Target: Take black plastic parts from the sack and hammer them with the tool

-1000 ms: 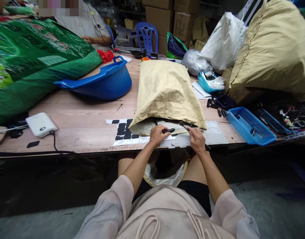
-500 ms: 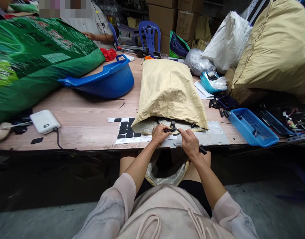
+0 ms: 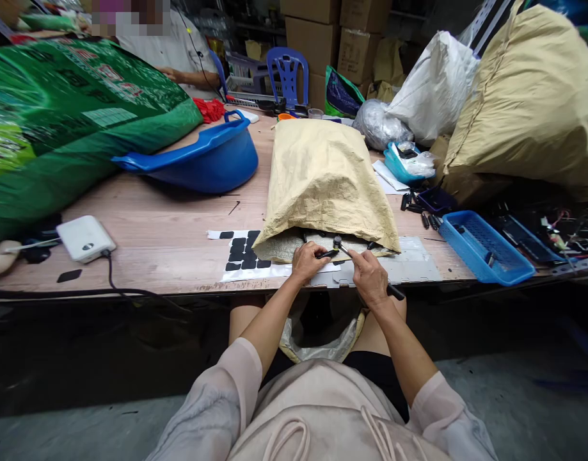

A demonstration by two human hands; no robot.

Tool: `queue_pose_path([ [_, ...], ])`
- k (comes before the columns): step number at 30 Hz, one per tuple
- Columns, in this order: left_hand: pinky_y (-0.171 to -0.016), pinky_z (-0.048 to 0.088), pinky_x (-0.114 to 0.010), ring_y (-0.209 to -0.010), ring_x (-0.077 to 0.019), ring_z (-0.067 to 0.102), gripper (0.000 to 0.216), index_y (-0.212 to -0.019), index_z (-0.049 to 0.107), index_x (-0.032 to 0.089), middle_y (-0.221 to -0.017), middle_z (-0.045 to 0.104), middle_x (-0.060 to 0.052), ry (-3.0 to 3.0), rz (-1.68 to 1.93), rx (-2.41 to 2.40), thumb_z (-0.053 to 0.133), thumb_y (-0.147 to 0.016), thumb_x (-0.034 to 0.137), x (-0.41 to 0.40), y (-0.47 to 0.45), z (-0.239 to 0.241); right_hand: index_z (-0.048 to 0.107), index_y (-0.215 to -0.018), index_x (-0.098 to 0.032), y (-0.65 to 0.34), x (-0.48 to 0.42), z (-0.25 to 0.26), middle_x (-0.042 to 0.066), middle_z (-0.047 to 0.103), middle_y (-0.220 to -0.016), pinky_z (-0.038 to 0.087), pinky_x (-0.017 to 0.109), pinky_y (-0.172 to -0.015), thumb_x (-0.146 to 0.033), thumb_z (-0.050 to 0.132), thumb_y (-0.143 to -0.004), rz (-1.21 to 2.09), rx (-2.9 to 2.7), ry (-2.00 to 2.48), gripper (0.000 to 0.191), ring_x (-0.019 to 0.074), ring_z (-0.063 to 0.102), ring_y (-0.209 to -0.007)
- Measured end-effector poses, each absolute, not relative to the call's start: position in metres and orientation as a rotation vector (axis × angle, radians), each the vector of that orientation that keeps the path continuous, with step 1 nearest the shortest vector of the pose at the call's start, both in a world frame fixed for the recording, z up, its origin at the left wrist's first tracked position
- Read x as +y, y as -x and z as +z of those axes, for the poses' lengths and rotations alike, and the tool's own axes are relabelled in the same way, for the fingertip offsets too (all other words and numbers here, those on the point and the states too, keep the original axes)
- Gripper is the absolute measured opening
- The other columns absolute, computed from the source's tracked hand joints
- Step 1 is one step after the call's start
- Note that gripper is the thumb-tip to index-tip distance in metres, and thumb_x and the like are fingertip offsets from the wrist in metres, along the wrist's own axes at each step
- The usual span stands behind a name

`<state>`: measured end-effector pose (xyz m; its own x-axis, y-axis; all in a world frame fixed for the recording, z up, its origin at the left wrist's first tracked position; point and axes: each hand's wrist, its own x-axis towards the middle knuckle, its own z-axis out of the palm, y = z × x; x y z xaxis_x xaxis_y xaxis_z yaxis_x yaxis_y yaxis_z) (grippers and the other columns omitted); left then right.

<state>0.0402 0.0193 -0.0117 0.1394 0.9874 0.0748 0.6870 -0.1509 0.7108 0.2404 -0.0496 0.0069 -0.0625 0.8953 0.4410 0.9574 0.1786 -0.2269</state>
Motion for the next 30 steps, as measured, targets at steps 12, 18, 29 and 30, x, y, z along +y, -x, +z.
queue_pose_path([
  [12,-0.089,0.049,-0.033,-0.094,-0.0208,0.067,0.013,-0.093,0.08,0.025,-0.096,0.075,-0.002,-1.922,0.777,1.58,0.079,-0.08,0.025,0.017,-0.039,-0.012,0.079,-0.121,-0.029,-0.316,-0.016,-0.016,0.006,0.067,-0.093,0.042,0.031,-0.079,-0.021,0.056,-0.1,-0.232,-2.082,1.65,0.032,0.0207,0.057,-0.09],
  [18,-0.091,0.049,-0.034,-0.093,-0.021,0.067,0.011,-0.091,0.078,0.023,-0.098,0.074,-0.003,-1.944,0.768,1.604,0.08,-0.08,0.025,0.016,-0.04,-0.014,0.08,-0.119,-0.027,-0.329,-0.01,-0.029,0.006,0.069,-0.096,0.043,0.032,-0.084,-0.023,0.057,-0.1,-0.193,-2.092,1.582,0.03,0.0214,0.056,-0.092],
  [29,-0.087,0.051,-0.036,-0.094,-0.0233,0.066,0.01,-0.095,0.072,0.022,-0.096,0.072,-0.006,-2.139,1.02,1.344,0.074,-0.088,0.029,-0.023,-0.036,-0.012,0.081,-0.113,-0.025,-0.323,-0.01,-0.033,0.007,0.068,-0.093,0.047,0.035,-0.088,-0.027,0.06,-0.097,-0.199,-2.014,1.581,0.026,0.0233,0.057,-0.093],
  [30,-0.085,0.051,-0.035,-0.091,-0.0224,0.067,0.012,-0.098,0.071,0.022,-0.095,0.073,-0.006,-2.156,1.039,1.245,0.072,-0.09,0.031,-0.038,-0.037,-0.015,0.081,-0.113,-0.025,-0.323,-0.011,-0.033,0.007,0.068,-0.093,0.047,0.035,-0.088,-0.027,0.06,-0.098,-0.197,-2.012,1.582,0.026,0.0234,0.057,-0.093],
])
